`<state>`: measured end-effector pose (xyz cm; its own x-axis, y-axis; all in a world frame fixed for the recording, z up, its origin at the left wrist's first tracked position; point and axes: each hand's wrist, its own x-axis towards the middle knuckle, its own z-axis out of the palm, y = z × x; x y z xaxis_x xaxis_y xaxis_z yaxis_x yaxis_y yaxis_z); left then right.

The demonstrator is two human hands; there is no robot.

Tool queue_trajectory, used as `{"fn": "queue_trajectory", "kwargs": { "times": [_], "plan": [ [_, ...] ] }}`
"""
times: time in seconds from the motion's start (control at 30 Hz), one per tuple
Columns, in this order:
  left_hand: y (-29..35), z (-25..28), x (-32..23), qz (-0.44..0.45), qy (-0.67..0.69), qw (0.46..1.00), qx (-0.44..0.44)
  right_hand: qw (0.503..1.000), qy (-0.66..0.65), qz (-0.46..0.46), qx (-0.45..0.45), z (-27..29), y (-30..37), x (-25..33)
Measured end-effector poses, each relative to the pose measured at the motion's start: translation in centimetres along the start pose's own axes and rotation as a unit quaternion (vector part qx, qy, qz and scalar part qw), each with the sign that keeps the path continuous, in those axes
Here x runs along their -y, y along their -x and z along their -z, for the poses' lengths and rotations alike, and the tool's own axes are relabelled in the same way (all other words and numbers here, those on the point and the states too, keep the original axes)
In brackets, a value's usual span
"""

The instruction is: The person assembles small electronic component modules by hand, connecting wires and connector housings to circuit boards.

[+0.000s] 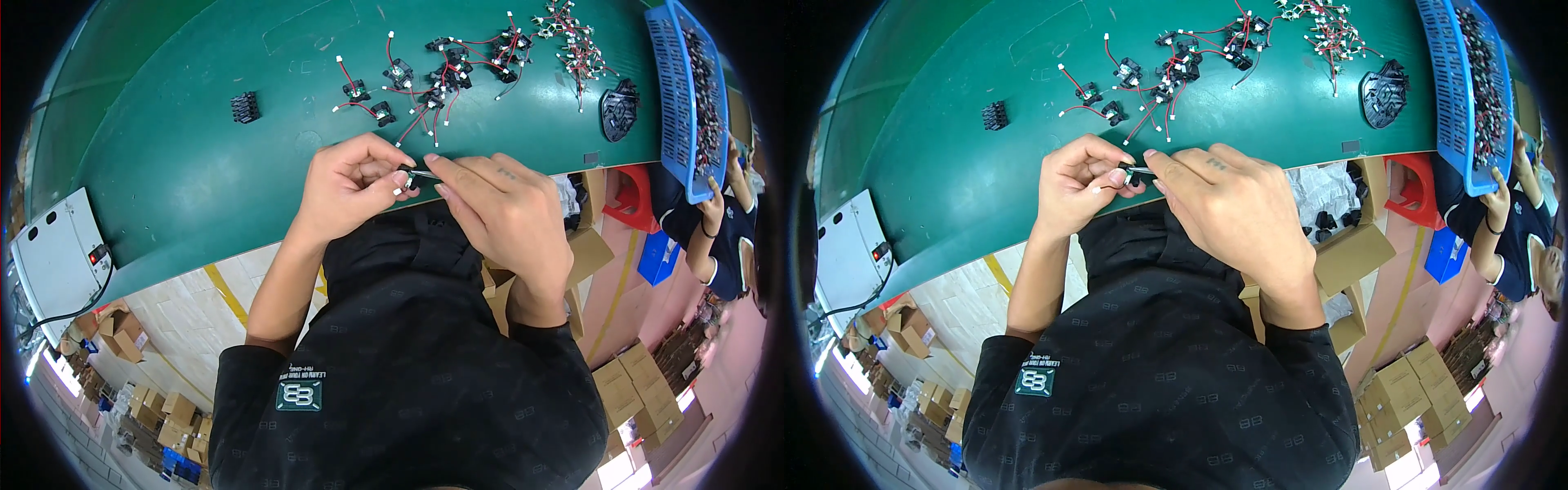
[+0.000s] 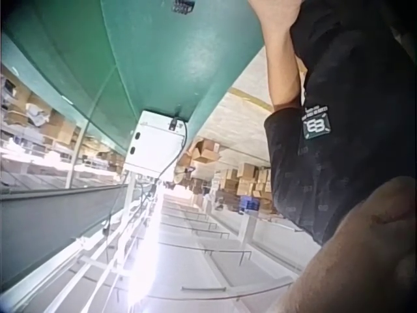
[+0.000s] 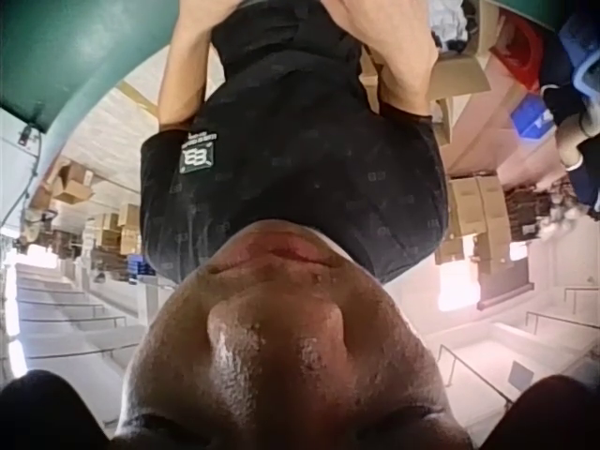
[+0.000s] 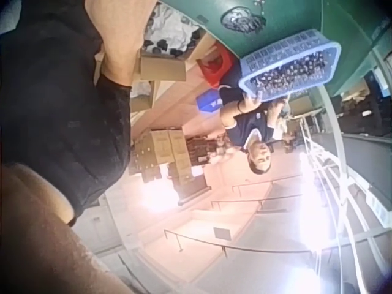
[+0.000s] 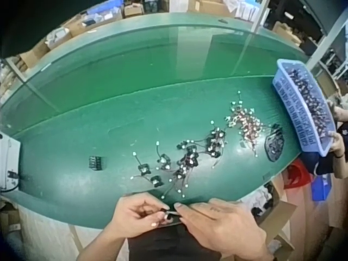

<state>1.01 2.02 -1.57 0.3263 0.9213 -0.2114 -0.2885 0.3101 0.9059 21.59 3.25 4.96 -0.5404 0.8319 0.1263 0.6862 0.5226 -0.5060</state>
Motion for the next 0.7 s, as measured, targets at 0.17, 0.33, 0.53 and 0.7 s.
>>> {"fn": "queue_trajectory", "kwargs": {
  "times": [0.17,0.33,0.53,0.7],
  "plan": [
    [0.02,-0.10,0.53,-0.029,-0.019,0.999,-0.006,1.000,0.008,0.011,-0.010,0.05,0.03,-0.14],
    [-0.03,-0.40,0.43,-0.035,-0.044,0.998,-0.023,1.000,0.007,0.011,-0.002,0.21,0.02,-0.14],
    [-0.10,-0.27,0.72,-0.047,-0.037,0.998,-0.019,1.000,0.005,0.008,0.004,0.22,0.13,-0.17],
    [-0.16,-0.49,0.51,-0.050,-0.041,0.998,-0.025,1.000,-0.017,0.000,0.000,0.27,0.23,-0.25]
  ]
}}
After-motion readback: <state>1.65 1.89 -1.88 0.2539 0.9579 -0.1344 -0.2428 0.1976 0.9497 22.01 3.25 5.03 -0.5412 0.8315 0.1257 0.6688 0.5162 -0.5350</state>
